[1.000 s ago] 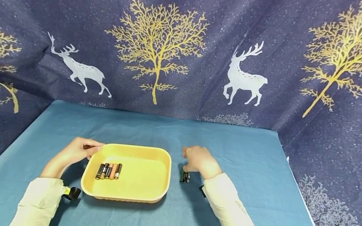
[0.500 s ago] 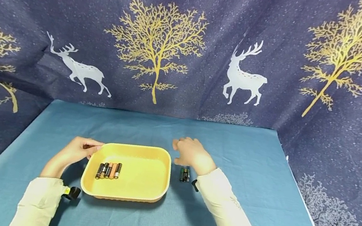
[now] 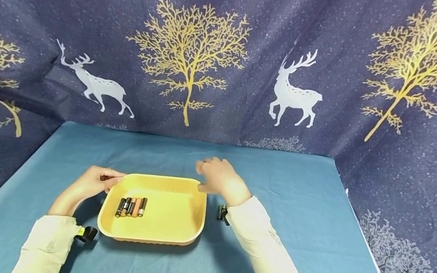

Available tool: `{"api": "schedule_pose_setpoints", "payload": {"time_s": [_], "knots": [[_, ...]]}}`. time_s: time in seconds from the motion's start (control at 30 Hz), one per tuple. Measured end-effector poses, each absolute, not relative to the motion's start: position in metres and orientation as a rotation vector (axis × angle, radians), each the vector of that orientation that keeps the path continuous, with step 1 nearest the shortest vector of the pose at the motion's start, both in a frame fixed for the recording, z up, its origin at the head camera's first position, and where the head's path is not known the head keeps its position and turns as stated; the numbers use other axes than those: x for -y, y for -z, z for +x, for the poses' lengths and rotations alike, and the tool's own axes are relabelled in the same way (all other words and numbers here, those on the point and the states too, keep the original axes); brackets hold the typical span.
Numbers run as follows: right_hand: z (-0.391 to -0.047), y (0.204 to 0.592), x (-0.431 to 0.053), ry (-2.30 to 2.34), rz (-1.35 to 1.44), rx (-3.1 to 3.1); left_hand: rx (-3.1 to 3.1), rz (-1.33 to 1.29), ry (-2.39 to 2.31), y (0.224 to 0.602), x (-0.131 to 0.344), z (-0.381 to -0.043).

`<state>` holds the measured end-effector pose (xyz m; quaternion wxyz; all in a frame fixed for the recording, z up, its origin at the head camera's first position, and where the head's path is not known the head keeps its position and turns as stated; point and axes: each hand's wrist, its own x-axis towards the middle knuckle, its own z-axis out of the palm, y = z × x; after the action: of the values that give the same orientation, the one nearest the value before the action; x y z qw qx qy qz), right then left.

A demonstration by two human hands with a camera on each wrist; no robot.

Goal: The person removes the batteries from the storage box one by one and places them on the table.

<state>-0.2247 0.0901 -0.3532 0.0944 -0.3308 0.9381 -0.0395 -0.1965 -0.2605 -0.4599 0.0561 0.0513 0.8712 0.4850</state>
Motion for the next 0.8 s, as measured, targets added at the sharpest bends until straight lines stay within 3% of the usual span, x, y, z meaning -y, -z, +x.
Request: {"api": "schedule_pose_setpoints", "payload": {"time_s": [0.8], "knots": [[-0.231,0.348,-0.025,0.147,-1.182,-2.69,-2.624,0.17,-1.483,0.459,0.262,-0.198]]}}
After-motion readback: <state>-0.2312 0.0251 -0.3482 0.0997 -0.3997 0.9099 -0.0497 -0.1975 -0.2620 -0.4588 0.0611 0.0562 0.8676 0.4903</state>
